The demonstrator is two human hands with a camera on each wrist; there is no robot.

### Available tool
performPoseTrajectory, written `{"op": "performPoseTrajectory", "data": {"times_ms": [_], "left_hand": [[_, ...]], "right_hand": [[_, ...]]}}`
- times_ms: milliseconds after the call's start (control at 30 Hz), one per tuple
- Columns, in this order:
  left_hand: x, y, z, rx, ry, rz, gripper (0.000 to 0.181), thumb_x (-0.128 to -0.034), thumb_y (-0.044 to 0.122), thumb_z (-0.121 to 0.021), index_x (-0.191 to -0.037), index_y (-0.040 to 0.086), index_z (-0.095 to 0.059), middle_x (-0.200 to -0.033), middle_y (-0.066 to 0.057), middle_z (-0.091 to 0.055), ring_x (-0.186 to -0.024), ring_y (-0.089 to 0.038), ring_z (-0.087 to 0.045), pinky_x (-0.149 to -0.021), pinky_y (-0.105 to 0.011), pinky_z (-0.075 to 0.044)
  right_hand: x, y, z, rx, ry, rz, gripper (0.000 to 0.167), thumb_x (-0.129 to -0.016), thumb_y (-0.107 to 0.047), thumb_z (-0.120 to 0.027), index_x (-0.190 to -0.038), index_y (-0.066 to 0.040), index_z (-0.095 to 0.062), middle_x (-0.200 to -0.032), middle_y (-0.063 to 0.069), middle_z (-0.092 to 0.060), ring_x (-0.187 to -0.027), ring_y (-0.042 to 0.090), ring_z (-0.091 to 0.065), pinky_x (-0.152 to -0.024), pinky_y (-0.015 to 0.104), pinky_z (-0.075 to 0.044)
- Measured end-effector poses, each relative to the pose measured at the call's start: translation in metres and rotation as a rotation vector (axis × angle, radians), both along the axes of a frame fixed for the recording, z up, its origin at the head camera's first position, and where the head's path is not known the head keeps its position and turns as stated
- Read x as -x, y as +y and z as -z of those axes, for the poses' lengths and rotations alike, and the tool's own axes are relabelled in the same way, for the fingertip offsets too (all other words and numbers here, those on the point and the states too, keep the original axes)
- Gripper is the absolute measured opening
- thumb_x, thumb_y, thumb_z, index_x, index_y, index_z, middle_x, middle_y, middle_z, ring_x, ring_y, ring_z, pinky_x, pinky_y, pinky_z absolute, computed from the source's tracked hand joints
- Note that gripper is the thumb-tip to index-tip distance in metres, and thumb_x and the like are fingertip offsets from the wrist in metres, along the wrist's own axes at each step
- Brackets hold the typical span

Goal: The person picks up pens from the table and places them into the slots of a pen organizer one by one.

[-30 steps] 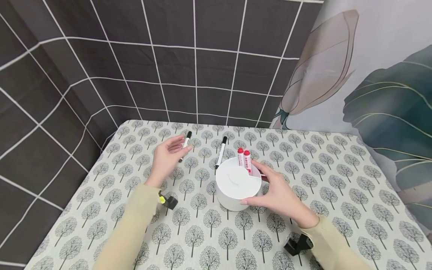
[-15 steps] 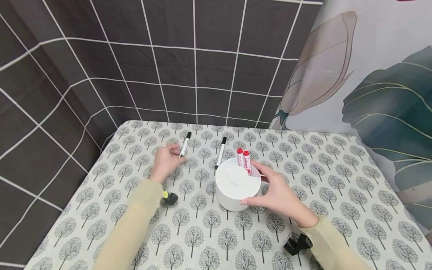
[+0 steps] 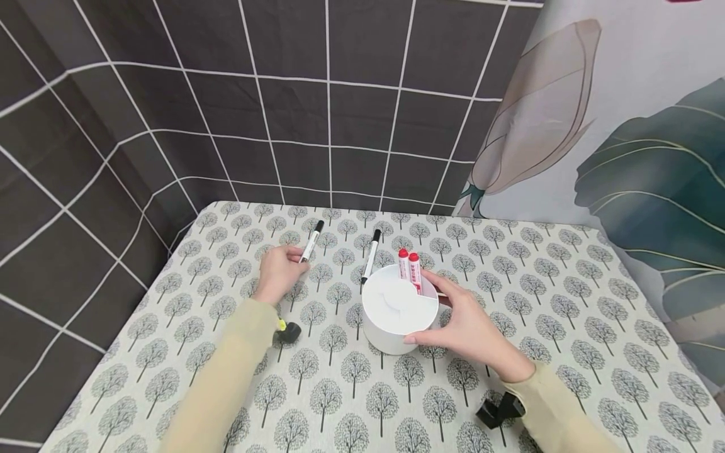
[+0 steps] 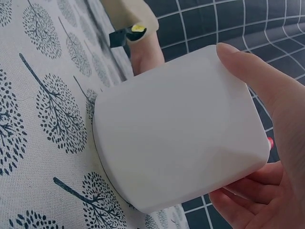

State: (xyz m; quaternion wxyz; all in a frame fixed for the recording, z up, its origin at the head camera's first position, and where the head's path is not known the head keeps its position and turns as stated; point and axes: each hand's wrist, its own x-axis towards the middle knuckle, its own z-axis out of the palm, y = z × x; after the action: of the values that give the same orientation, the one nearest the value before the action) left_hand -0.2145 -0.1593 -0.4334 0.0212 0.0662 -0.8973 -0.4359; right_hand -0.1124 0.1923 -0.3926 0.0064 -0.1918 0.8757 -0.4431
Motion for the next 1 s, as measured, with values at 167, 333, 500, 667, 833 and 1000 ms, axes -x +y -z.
{"op": "performPoseTrajectory", "data": {"times_ms": [167,333,500,667,833,1000], "left_hand": [[-0.001,-0.001,0.0,-0.031,-0.023,-0.015,0.033,-0.0875,0.002,-0.072,-0.12,0.001,-0.07,-0.101,-0.012,-0.071,-0.076,-0.021,-0.064,-0.055,-0.026,-0.053],[-0.002,-0.003,-0.003,-0.029,0.01,-0.043,0.03,-0.0919,0.006,-0.071,-0.122,0.004,-0.071,-0.105,-0.011,-0.071,-0.08,-0.023,-0.064,-0.054,-0.027,-0.052],[-0.003,-0.005,-0.015,-0.039,0.092,-0.075,0.028,-0.0933,0.008,-0.071,-0.121,0.005,-0.072,-0.107,-0.013,-0.072,-0.09,-0.025,-0.066,-0.068,-0.033,-0.054],[-0.007,-0.005,-0.031,-0.072,0.17,-0.077,0.027,-0.0955,0.011,-0.069,-0.122,0.006,-0.073,-0.105,-0.014,-0.072,-0.088,-0.025,-0.066,-0.065,-0.03,-0.053],[-0.014,-0.004,-0.05,-0.137,0.239,-0.075,0.028,-0.0957,0.015,-0.072,-0.122,0.007,-0.073,-0.111,-0.012,-0.071,-0.094,-0.023,-0.068,-0.073,-0.031,-0.057],[-0.024,0.003,-0.072,-0.221,0.344,-0.056,0.032,-0.0932,0.019,-0.077,-0.123,0.008,-0.072,-0.118,-0.009,-0.071,-0.1,-0.021,-0.068,-0.09,-0.031,-0.057]], "right_hand": [[0.0,0.0,0.0,0.0,0.001,-0.002,0.12,-0.057,-0.051,-0.098,-0.155,-0.009,-0.041,-0.15,0.015,-0.049,-0.118,0.034,-0.062,-0.1,0.047,-0.052],[-0.001,-0.001,0.0,0.004,0.003,-0.004,0.12,-0.057,-0.051,-0.098,-0.155,-0.009,-0.041,-0.149,0.015,-0.05,-0.117,0.033,-0.062,-0.1,0.047,-0.052],[0.0,0.0,0.0,0.001,0.002,-0.004,0.121,-0.057,-0.052,-0.097,-0.155,-0.009,-0.041,-0.149,0.015,-0.05,-0.118,0.033,-0.062,-0.101,0.046,-0.052],[0.0,0.0,0.0,-0.003,-0.002,-0.001,0.121,-0.057,-0.052,-0.097,-0.154,-0.009,-0.041,-0.149,0.016,-0.049,-0.118,0.035,-0.062,-0.1,0.047,-0.053],[-0.001,0.0,-0.001,-0.005,-0.007,0.006,0.121,-0.057,-0.051,-0.098,-0.155,-0.01,-0.041,-0.149,0.015,-0.05,-0.118,0.034,-0.062,-0.1,0.047,-0.053],[-0.001,0.0,-0.002,-0.006,-0.014,0.009,0.121,-0.057,-0.051,-0.098,-0.155,-0.01,-0.04,-0.149,0.016,-0.049,-0.119,0.035,-0.062,-0.1,0.048,-0.053]]}}
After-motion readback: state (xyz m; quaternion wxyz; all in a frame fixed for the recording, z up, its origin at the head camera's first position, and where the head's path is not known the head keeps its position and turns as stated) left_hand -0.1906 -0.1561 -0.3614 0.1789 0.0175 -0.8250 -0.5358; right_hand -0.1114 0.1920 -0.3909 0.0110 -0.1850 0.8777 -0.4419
